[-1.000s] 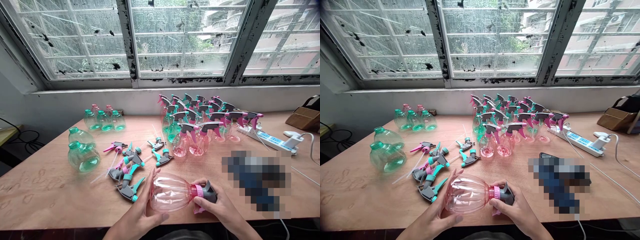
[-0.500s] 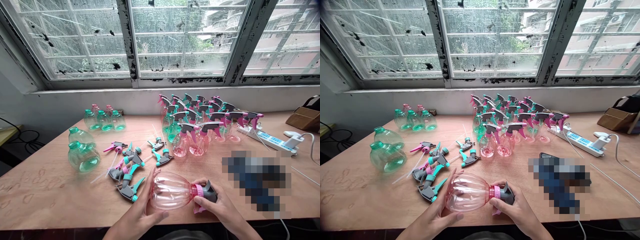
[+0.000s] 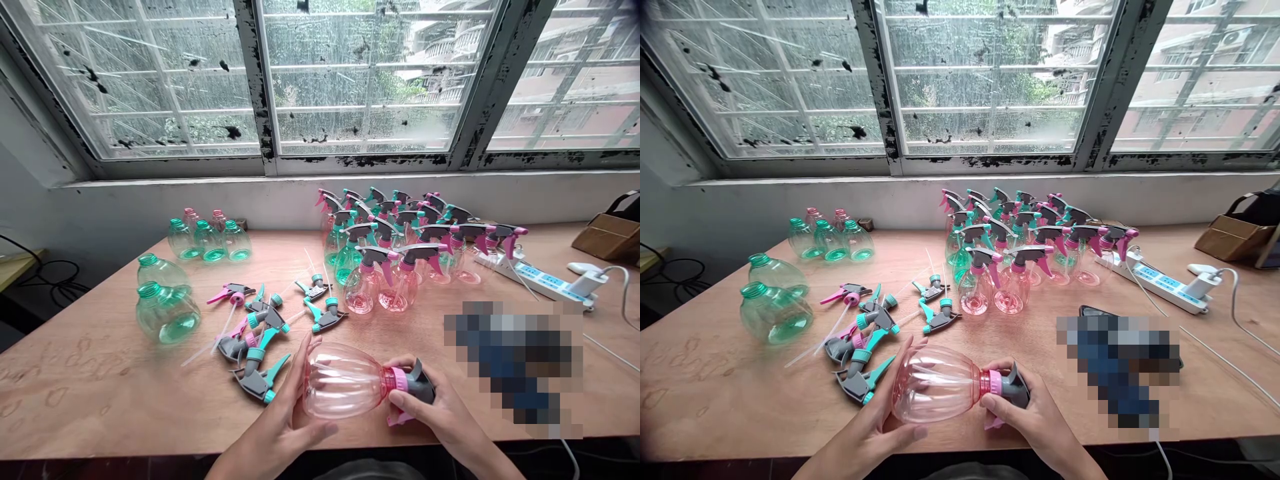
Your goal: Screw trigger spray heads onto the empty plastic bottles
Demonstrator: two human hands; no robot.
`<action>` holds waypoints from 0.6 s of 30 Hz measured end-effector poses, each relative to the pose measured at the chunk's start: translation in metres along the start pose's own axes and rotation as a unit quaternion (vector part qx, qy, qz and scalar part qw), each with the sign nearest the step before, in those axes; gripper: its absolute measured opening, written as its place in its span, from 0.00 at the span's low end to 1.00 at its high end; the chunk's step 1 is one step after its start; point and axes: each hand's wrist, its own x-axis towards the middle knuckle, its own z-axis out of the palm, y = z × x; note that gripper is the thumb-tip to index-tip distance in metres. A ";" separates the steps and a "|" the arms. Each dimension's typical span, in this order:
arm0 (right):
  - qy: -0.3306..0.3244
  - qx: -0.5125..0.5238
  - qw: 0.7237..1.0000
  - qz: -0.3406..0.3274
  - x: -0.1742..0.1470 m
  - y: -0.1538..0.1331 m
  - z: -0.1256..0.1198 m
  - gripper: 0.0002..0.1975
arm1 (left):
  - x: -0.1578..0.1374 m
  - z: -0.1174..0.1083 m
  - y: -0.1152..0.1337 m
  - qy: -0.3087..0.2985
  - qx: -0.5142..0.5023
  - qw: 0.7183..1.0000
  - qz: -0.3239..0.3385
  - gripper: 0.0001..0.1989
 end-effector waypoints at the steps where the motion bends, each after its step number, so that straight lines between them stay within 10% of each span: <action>1: 0.002 0.000 1.000 0.001 0.000 0.000 0.000 0.21 | 0.000 0.000 -0.001 0.002 0.007 1.000 0.007 0.48; 18: 0.008 0.004 1.000 0.003 0.000 -0.001 0.001 0.22 | -0.001 -0.001 0.001 -0.012 -0.005 1.000 0.004 0.50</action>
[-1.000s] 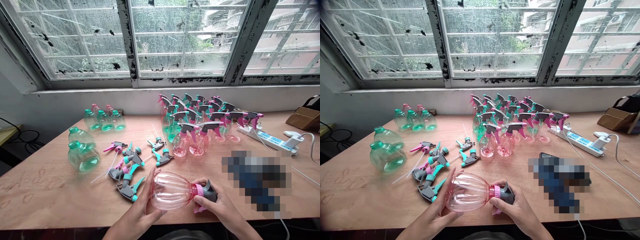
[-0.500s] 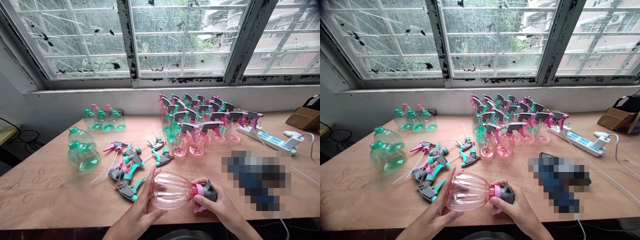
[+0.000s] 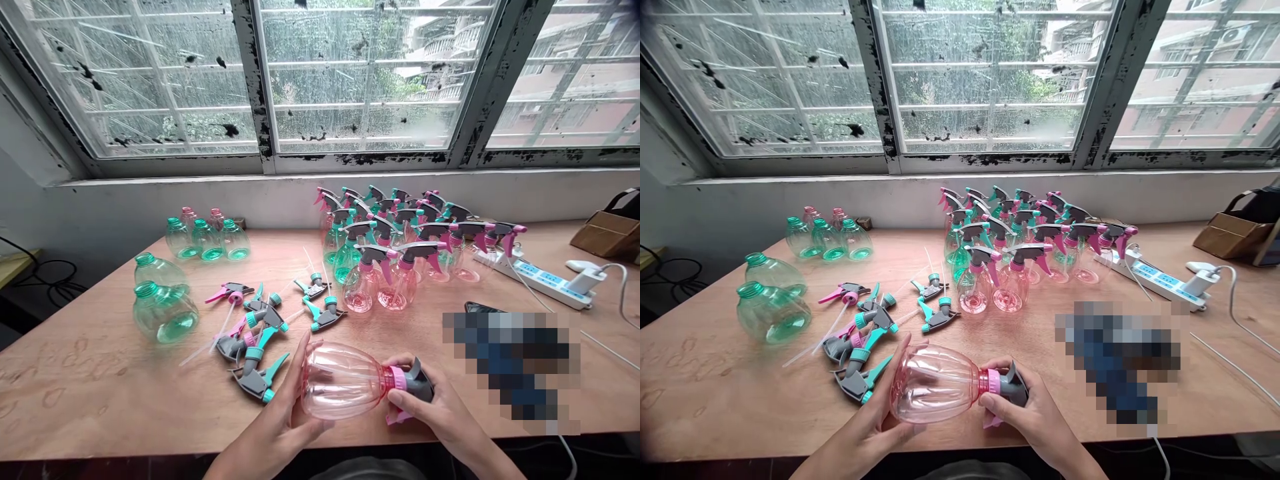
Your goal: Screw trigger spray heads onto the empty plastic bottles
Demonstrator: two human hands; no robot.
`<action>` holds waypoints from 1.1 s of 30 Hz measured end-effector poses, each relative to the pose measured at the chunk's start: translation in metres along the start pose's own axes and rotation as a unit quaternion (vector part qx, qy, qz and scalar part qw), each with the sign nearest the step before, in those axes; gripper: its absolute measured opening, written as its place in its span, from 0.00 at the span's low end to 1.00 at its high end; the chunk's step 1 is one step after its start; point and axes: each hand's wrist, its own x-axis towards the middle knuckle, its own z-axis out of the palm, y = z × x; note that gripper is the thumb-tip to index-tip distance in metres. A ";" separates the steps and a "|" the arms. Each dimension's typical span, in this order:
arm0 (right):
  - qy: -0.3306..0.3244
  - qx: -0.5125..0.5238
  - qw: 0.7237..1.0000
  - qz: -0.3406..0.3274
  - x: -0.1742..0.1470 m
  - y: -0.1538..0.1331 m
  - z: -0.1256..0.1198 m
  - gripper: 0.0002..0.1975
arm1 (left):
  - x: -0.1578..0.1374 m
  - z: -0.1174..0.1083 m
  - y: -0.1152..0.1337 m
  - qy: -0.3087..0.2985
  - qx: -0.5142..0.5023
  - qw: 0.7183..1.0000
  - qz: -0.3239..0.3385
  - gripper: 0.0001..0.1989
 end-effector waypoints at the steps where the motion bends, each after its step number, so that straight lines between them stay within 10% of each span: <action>1: -0.002 0.000 1.000 0.002 0.000 0.000 0.000 0.21 | 0.000 0.000 0.000 -0.001 -0.003 1.000 -0.003 0.52; 33: 0.011 0.008 1.000 -0.004 0.001 0.003 -0.002 0.22 | -0.001 0.000 0.001 0.000 -0.010 1.000 -0.026 0.53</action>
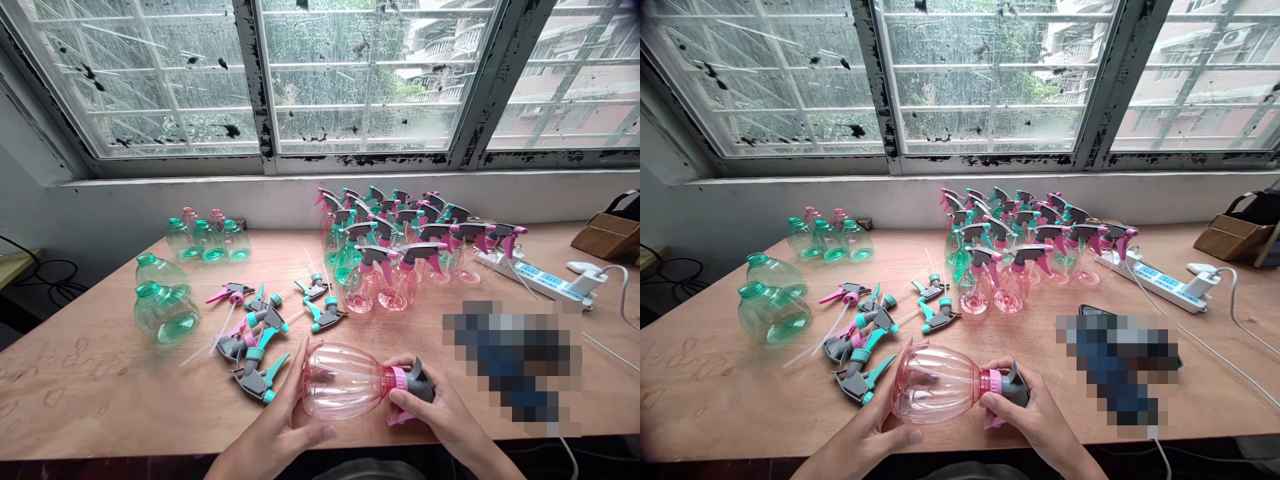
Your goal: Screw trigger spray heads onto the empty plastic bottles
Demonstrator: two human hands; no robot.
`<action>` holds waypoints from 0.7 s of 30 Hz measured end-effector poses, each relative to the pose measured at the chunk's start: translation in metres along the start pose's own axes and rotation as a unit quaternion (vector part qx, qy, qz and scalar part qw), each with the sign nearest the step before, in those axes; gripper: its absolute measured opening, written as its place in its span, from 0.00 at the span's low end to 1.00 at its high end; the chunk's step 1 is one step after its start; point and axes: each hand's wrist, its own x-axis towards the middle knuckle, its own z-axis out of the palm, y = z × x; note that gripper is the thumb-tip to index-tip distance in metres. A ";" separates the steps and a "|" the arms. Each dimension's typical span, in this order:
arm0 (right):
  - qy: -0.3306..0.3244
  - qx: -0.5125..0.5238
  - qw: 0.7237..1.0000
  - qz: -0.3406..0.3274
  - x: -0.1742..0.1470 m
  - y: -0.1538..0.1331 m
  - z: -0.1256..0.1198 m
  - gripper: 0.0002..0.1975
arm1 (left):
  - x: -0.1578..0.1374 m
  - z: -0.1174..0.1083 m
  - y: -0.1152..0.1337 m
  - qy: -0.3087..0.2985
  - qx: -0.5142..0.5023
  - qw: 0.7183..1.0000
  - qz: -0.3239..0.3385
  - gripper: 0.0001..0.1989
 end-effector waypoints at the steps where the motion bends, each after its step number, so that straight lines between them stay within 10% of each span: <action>1: 0.000 0.000 1.000 0.001 0.000 0.000 0.000 0.22 | 0.000 0.000 0.000 -0.001 -0.008 1.000 -0.004 0.52; 21: -0.008 0.011 1.000 0.003 0.000 -0.001 0.000 0.21 | 0.003 0.001 -0.001 -0.004 -0.019 0.999 0.029 0.47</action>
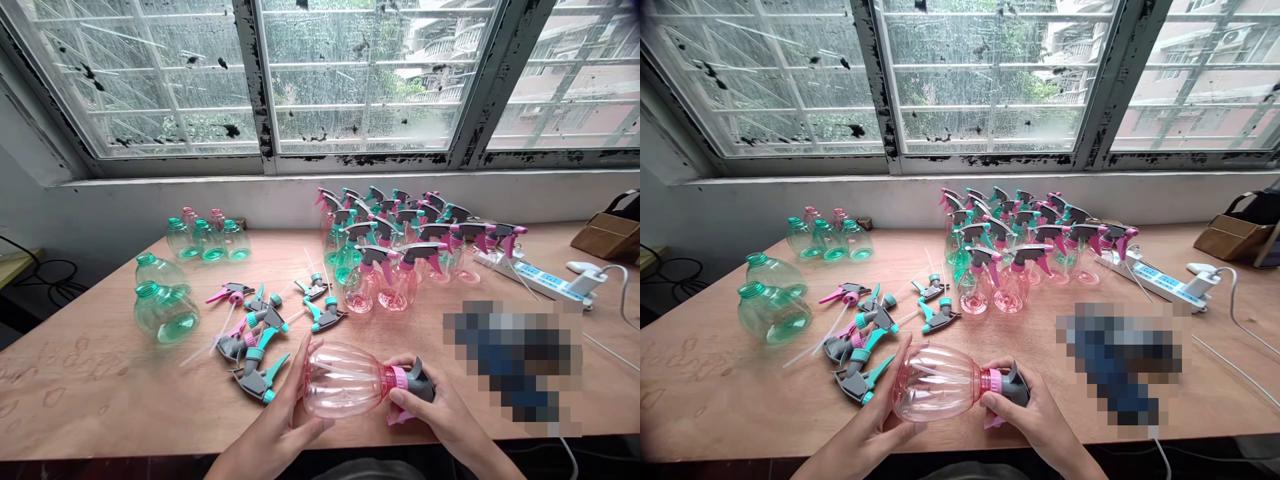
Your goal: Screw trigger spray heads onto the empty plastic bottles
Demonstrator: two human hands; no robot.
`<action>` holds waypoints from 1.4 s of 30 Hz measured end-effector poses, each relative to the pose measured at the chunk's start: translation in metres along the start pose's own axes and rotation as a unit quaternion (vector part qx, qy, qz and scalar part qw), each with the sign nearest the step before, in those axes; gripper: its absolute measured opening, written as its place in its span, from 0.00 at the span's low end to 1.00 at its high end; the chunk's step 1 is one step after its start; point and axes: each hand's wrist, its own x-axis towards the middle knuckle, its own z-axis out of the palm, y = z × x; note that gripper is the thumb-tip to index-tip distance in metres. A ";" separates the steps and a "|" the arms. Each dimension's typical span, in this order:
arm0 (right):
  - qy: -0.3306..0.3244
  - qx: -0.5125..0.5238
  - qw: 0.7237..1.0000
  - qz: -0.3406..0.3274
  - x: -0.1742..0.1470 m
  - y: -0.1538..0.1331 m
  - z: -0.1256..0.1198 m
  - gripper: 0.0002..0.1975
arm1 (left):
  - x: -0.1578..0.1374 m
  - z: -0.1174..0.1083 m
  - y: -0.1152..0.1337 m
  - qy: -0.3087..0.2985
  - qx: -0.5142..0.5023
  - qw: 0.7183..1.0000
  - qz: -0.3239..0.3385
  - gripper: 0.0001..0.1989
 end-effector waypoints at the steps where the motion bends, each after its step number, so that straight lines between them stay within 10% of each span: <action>1: 0.002 0.001 1.000 0.001 0.000 0.000 0.000 0.21 | 0.000 0.000 0.001 0.000 0.004 1.000 0.006 0.47; 25: -0.003 -0.021 1.000 -0.007 0.001 0.000 -0.002 0.20 | 0.002 0.004 0.002 0.001 -0.150 0.988 -0.030 0.52; 42: 0.005 -0.003 1.000 -0.004 0.001 -0.001 0.000 0.21 | -0.001 0.002 0.003 -0.008 -0.063 0.998 -0.014 0.53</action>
